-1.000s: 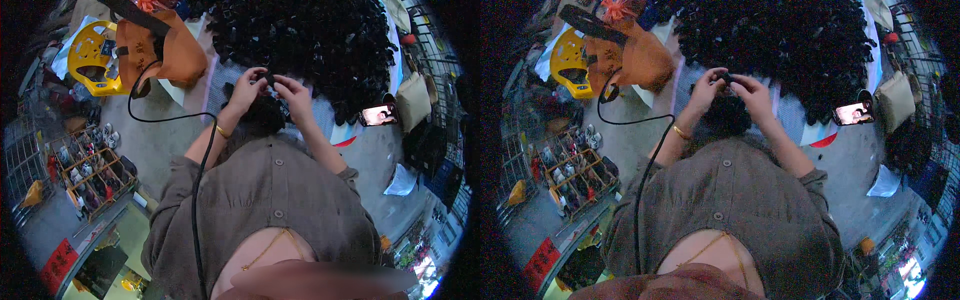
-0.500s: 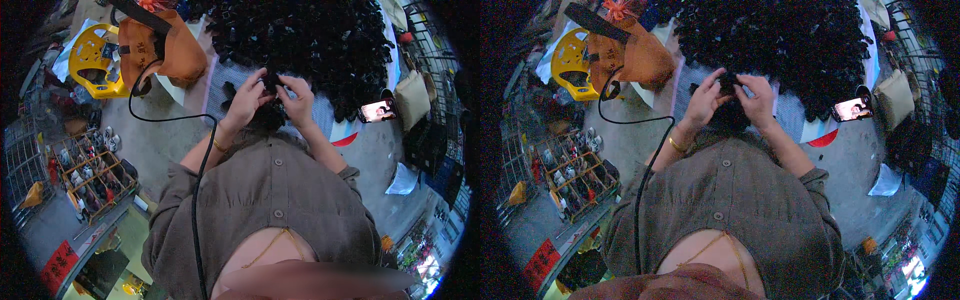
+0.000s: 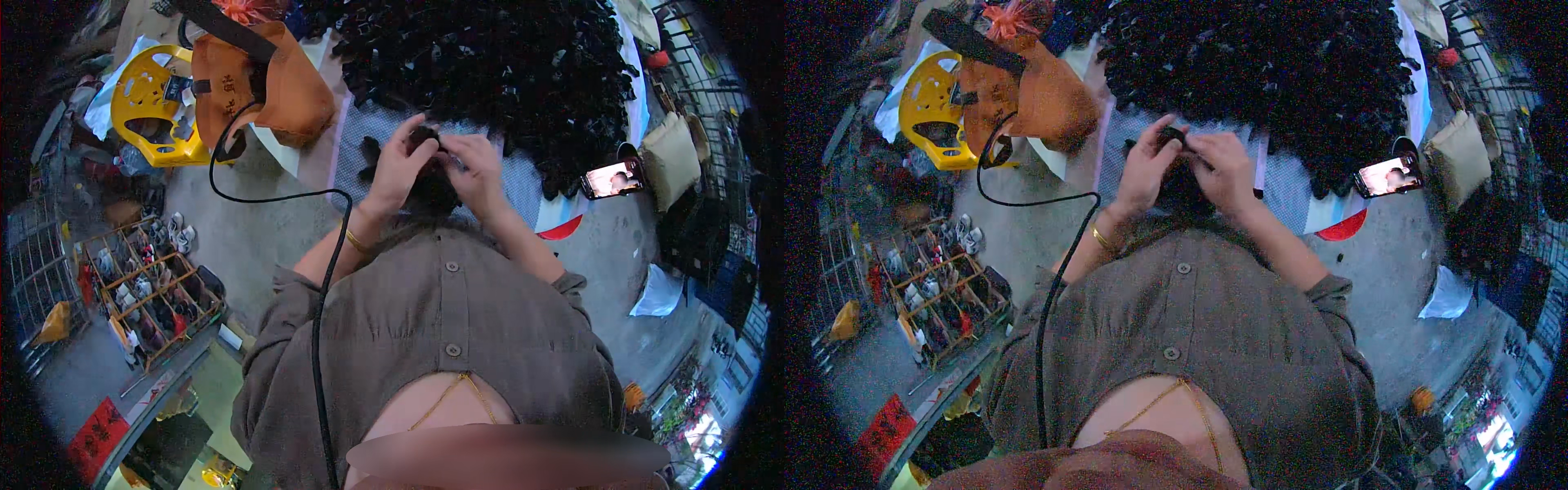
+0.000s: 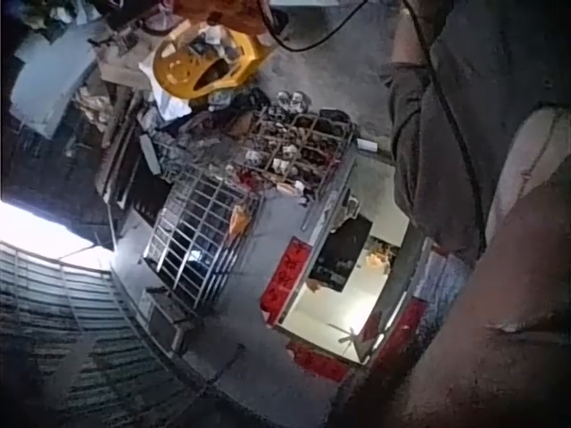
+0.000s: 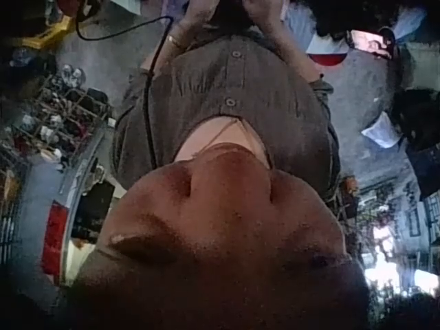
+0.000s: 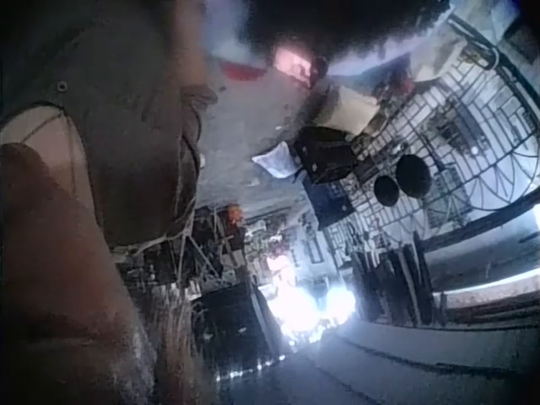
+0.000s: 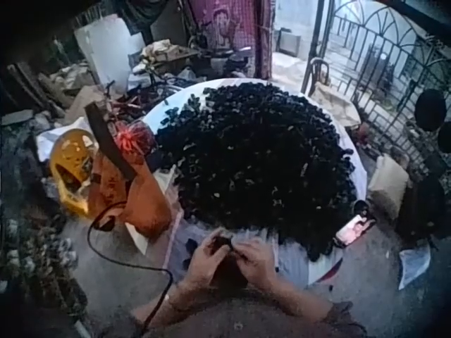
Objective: Assembling small electronic components into plastic frames at a workbench.
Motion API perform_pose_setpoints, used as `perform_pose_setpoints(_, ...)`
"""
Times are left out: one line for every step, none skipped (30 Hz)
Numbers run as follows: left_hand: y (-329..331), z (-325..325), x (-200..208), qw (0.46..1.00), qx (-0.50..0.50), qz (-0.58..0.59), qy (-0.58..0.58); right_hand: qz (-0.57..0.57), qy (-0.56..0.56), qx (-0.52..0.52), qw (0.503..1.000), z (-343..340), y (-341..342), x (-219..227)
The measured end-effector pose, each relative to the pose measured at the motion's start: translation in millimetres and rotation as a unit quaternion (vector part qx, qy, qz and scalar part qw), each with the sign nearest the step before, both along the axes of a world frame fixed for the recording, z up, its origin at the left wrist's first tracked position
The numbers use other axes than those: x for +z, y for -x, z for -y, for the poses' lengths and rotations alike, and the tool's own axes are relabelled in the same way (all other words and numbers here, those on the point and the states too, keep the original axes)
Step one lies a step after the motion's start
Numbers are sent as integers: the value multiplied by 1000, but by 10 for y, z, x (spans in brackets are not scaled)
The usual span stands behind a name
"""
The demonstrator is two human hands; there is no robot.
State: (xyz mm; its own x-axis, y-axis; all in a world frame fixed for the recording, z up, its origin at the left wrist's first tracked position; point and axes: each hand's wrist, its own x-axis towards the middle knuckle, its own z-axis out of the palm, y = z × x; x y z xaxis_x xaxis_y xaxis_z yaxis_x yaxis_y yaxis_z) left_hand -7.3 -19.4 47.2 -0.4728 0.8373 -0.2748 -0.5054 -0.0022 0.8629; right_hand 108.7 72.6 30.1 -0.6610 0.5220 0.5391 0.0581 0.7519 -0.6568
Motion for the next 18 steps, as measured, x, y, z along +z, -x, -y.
perform_pose_setpoints(-32, -18, -40, 999, 32, 14, 6, 0, -1, -1, 1000, 7, 5, 10)
perform_pose_setpoints(-46, -33, -60, 998, 63, 28, 13, 10, 2, -3, 1000, 37, 21, 26)
perform_pose_setpoints(-25, -45, -53, 998, 61, 28, 12, 20, 6, -5, 1000, 59, 35, 37)
perform_pose_setpoints(17, -56, -42, 998, 45, 16, 33, 20, 5, -6, 1000, 71, 45, 34)
perform_pose_setpoints(59, -56, -38, 998, 33, 4, 55, 21, 85, -18, 996, 90, 59, 15)
perform_pose_setpoints(87, -56, -58, 998, 34, 4, 55, 22, 164, -30, 986, 98, 70, -7)
perform_pose_setpoints(112, -50, -102, 995, 36, -82, 54, 22, 164, -28, 986, 65, 68, -43)
perform_pose_setpoints(148, -45, -157, 984, 38, -166, 54, 20, 177, -44, 983, -25, 66, -95)
perform_pose_setpoints(196, -21, -243, 984, 38, -166, 53, 17, 190, -61, 980, -131, 60, -135)
perform_pose_setpoints(259, 18, -347, 943, -35, -323, 70, 17, 185, -83, 979, -287, 89, -176)
perform_pose_setpoints(306, 51, -400, 872, -109, -470, 85, 14, 162, -102, 981, -468, 105, -213)
perform_pose_setpoints(306, 51, -324, 853, -165, -478, 129, 12, 139, -125, 982, -684, 108, -231)
perform_pose_setpoints(313, 88, -356, 853, -163, -478, 130, 26, 98, -154, 983, -893, 164, -215)
perform_pose_setpoints(317, 121, -419, 799, -215, -546, 127, 27, 50, -186, 981, -1091, 223, -152)
perform_pose_setpoints(322, 152, -459, 737, -265, -609, 125, 53, 3, -198, 979, -1291, 281, -87)
perform_pose_setpoints(306, 173, -399, 722, -288, -621, 100, 77, -116, -200, 970, -1535, 306, -99)
perform_pose_setpoints(306, 172, -457, 723, -288, -620, 100, 126, -226, -232, 938, -1723, 375, -121)
perform_pose_setpoints(309, 177, -546, 726, -307, -609, 94, 186, -272, -226, 917, -1865, 426, -106)
